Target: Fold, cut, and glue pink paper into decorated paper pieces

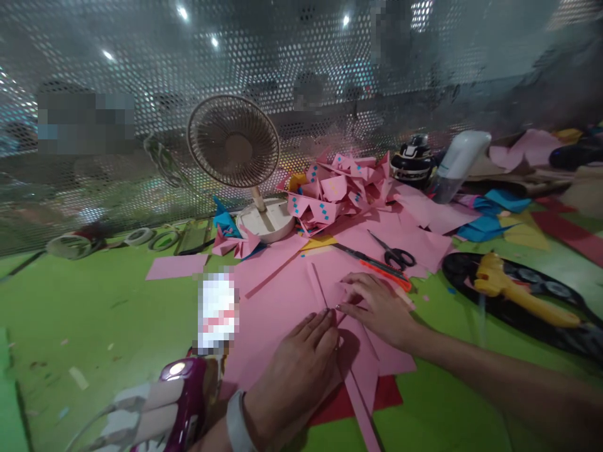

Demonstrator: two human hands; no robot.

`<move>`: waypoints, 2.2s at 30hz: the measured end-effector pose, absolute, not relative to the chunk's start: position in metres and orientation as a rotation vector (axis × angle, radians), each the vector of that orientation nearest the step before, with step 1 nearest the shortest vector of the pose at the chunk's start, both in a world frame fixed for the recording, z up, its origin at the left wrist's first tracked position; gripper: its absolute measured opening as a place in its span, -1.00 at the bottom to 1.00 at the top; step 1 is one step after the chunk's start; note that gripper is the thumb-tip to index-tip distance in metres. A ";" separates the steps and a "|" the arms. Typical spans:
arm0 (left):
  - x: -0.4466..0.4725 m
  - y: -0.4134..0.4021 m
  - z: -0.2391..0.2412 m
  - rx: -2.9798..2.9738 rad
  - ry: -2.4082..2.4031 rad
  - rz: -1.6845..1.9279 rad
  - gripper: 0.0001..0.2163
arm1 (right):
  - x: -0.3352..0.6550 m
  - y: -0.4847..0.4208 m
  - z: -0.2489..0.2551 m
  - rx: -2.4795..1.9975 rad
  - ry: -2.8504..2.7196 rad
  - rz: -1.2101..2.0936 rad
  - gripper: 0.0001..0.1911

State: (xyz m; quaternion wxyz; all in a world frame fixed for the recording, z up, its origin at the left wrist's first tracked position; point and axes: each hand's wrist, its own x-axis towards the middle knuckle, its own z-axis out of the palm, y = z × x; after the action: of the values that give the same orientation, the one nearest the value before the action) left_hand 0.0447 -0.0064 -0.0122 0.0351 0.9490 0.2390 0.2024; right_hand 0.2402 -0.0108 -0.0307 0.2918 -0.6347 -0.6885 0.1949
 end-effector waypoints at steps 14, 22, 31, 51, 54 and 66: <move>0.038 -0.005 -0.027 2.951 0.700 0.523 -0.69 | 0.240 -0.008 -0.034 -1.699 -1.831 0.514 -0.84; 0.034 0.000 -0.015 2.984 0.669 0.302 -0.56 | 0.240 -0.007 -0.033 -1.730 -1.822 0.498 -0.85; 0.035 0.000 -0.014 2.964 0.687 0.287 -0.61 | 0.239 -0.008 -0.031 -1.742 -1.803 0.478 -0.82; 0.031 0.000 -0.010 2.961 0.609 0.485 -0.84 | 0.248 -0.004 -0.035 -1.467 -1.808 0.555 -0.75; 0.029 0.000 -0.013 2.972 0.619 0.474 -0.85 | 0.247 -0.004 -0.035 -1.485 -1.821 0.549 -0.73; 0.030 0.000 -0.010 2.949 0.569 0.457 -0.82 | 0.245 -0.006 -0.033 -1.616 -1.884 0.451 -0.69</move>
State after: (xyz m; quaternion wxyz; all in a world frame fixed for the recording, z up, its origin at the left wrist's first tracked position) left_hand 0.0300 0.0000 -0.0097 0.0516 0.9694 0.1871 0.1502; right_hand 0.2447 -0.0056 -0.0335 0.3044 -0.6102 -0.7113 0.1704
